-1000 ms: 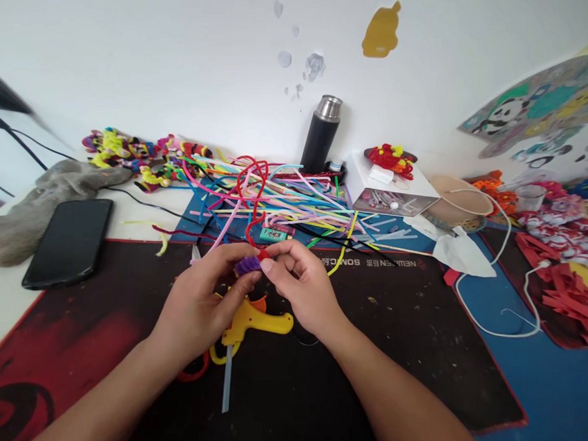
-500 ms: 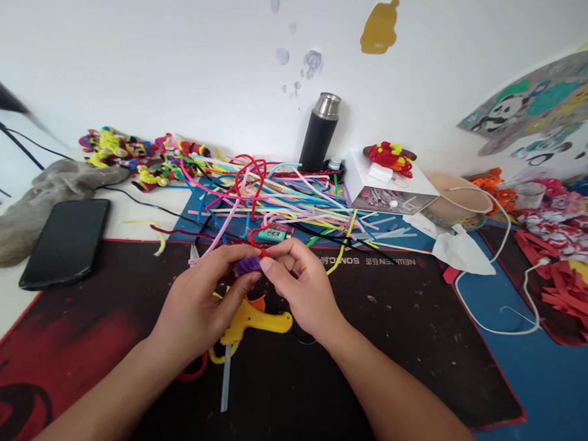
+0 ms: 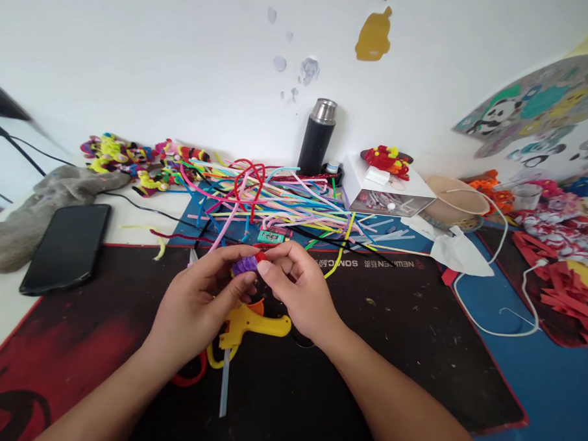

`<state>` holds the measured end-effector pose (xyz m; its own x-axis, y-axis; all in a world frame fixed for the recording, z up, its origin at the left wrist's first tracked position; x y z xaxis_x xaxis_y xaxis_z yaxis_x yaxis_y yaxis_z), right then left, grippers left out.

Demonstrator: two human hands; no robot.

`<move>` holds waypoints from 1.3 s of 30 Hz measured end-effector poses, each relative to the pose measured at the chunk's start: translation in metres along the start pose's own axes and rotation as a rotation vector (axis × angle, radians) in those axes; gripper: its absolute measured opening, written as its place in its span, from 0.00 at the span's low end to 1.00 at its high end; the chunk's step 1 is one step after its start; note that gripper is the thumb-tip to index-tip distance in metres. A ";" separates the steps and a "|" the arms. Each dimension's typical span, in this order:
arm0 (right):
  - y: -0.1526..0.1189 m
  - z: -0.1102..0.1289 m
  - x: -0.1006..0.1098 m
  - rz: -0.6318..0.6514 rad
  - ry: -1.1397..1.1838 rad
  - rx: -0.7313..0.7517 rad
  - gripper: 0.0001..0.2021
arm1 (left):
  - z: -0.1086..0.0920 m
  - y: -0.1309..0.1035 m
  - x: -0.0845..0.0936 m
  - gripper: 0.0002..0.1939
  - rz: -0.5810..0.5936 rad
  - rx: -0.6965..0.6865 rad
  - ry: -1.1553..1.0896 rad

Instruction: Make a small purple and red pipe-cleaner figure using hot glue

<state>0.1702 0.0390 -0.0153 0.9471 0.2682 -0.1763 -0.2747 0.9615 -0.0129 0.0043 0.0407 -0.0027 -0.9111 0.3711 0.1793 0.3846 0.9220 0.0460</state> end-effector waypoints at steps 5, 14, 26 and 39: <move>0.002 0.007 0.003 0.020 0.015 0.014 0.23 | 0.003 0.004 0.004 0.18 0.000 0.070 -0.283; 0.000 0.013 0.012 -0.014 -0.185 0.065 0.19 | 0.007 0.011 0.005 0.22 0.021 0.235 -0.753; 0.001 0.001 0.008 0.063 -0.440 -0.025 0.16 | 0.009 0.011 0.007 0.21 0.013 0.250 -0.754; 0.000 0.003 0.005 0.070 -0.615 -0.047 0.10 | 0.009 0.011 0.021 0.24 -0.081 0.227 -0.803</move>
<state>0.1761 0.0402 -0.0132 0.8450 0.3300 0.4208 -0.3335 0.9403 -0.0677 -0.0119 0.0600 -0.0070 -0.7965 0.1894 -0.5742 0.3520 0.9174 -0.1857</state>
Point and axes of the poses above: each hand's wrist, its own y-axis towards the middle knuckle, its own x-axis out of the back of the hand, z = x × y, the point moved 5 cm from there along y, towards the middle knuckle, and after that the axes turned 11 degrees about z, right-handed, at the moved point
